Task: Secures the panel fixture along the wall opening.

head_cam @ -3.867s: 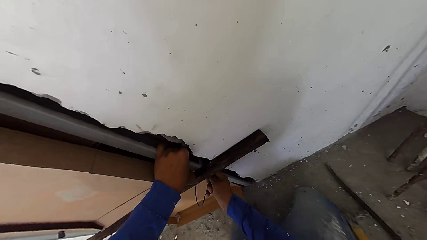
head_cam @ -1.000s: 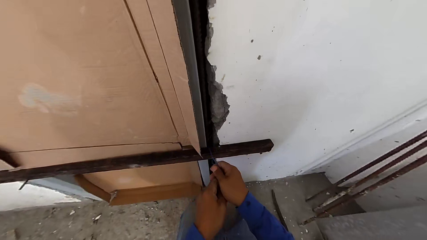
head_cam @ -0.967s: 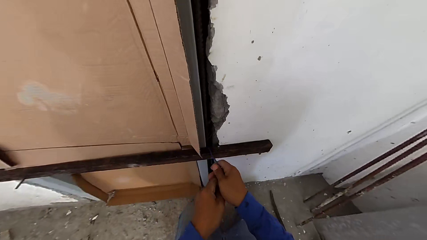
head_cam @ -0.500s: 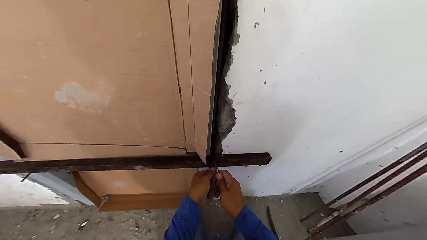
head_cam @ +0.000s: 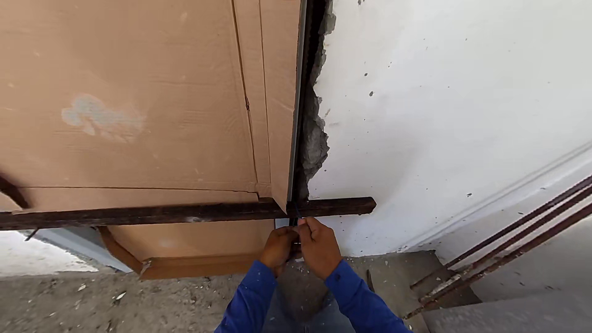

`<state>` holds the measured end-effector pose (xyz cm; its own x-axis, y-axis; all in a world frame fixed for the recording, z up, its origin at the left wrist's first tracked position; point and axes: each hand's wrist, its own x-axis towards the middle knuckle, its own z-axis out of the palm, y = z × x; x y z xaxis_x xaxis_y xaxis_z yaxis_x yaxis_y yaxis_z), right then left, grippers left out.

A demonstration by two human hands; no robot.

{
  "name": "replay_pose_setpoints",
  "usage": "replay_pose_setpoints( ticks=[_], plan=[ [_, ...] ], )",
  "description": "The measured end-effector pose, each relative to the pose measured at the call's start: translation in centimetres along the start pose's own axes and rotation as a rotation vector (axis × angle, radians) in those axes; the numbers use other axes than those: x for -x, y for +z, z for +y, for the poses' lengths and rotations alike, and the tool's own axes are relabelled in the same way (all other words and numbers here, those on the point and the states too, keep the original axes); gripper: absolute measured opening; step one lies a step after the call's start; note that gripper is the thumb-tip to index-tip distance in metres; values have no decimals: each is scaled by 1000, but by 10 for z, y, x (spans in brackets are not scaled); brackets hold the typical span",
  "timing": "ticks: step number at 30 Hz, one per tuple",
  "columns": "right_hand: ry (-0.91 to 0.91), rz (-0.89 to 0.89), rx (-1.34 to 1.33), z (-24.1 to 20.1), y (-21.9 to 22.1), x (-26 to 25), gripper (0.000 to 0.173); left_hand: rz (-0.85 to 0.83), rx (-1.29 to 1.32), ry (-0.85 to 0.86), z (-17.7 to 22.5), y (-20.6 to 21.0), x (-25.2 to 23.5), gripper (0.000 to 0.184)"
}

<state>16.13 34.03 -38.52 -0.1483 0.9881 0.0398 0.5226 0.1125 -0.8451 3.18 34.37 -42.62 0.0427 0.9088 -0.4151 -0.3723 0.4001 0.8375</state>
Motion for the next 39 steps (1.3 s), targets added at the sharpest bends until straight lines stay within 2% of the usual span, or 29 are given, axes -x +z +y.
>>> replay_pose_setpoints(
  ticks=[4,7,10,13,15,18,20,24,28,31,33,36,39],
  plan=[
    [-75,63,-67,-6,1,3,34,105,171,130,-11,12,-20,21],
    [-165,122,-114,-16,-1,10,30,155,161,142,-6,15,-24,21],
    [-191,163,-110,-16,-9,8,29,91,-88,167,-10,9,-22,20],
    [-187,124,-87,-12,-13,11,30,22,-356,132,-3,4,1,21],
    [-162,68,-59,-1,-9,21,31,7,-227,44,2,-4,15,22],
    [-137,49,-22,36,7,30,34,-60,187,-79,14,-23,21,23],
    [-146,60,9,56,18,31,35,-128,337,-83,10,-30,14,26],
    [-142,12,65,68,34,28,37,-210,433,-24,0,-23,-3,30],
    [-118,-88,156,76,37,17,38,-140,363,83,-8,-12,-11,23],
    [-67,-210,239,60,25,16,39,-55,228,177,-11,-8,-14,18],
    [23,-214,272,43,11,22,38,-54,188,248,-15,-10,-17,15],
    [56,-42,107,29,1,25,44,-14,153,310,-22,-8,-20,14],
    [113,-68,-100,25,3,6,37,44,222,331,-29,3,-17,16]
  ],
)
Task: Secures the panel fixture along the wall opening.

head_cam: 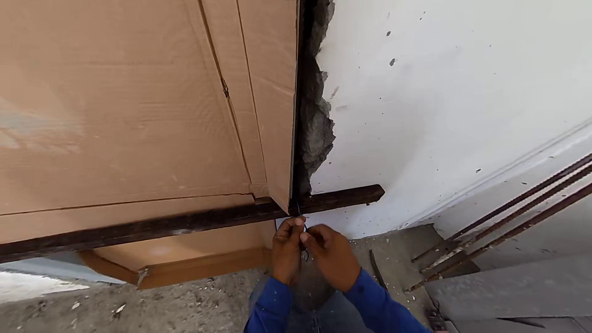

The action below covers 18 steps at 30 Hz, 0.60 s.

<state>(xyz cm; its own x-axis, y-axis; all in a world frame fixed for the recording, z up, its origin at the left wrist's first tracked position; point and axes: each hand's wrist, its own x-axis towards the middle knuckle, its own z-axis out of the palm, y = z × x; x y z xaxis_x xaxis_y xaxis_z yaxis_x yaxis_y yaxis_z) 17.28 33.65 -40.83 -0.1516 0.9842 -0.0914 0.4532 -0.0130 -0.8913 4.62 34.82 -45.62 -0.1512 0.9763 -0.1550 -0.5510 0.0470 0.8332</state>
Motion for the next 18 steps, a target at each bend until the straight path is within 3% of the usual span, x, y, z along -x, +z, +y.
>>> replay_pose_setpoints(
  ticks=[4,9,12,18],
  plan=[
    [0,-6,-74,1,-3,-17,21,-5,52,-3,-2,-1,-1,17],
    [57,-15,23,-34,-20,-23,25,-21,163,-15,-1,-7,1,15],
    [60,-37,85,-59,-19,-26,23,-53,61,34,-3,-19,-7,11],
    [50,-70,108,-84,-14,-35,19,-95,-117,140,-29,-40,-8,20]
  ],
)
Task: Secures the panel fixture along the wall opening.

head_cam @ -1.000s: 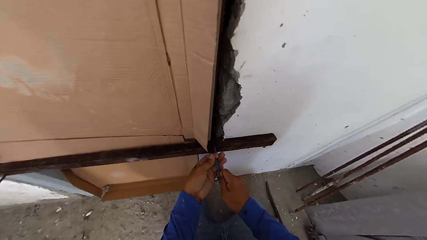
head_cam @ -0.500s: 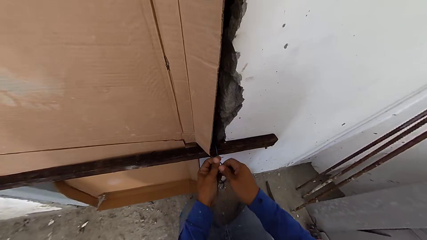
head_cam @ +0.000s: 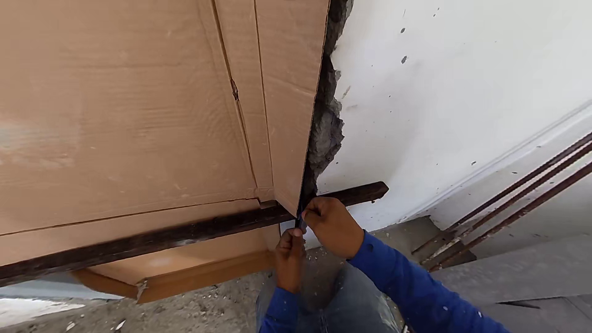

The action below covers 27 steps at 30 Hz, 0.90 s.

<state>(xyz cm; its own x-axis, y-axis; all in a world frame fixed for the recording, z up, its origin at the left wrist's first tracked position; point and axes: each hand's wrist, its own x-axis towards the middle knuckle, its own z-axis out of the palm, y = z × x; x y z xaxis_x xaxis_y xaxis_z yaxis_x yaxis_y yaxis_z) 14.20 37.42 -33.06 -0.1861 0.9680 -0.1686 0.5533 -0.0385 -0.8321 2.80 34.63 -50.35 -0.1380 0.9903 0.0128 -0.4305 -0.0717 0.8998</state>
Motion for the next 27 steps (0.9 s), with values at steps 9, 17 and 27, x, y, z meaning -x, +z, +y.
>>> replay_pose_setpoints(
  ticks=[9,17,27],
  plan=[
    [-24,49,-62,20,17,22,14,-13,-59,96,-9,15,15,20],
    [-154,173,189,22,-3,-2,16,93,-524,31,21,-18,-4,21],
    [-3,292,-108,108,23,-15,25,139,17,-415,109,-4,2,28]
  ],
)
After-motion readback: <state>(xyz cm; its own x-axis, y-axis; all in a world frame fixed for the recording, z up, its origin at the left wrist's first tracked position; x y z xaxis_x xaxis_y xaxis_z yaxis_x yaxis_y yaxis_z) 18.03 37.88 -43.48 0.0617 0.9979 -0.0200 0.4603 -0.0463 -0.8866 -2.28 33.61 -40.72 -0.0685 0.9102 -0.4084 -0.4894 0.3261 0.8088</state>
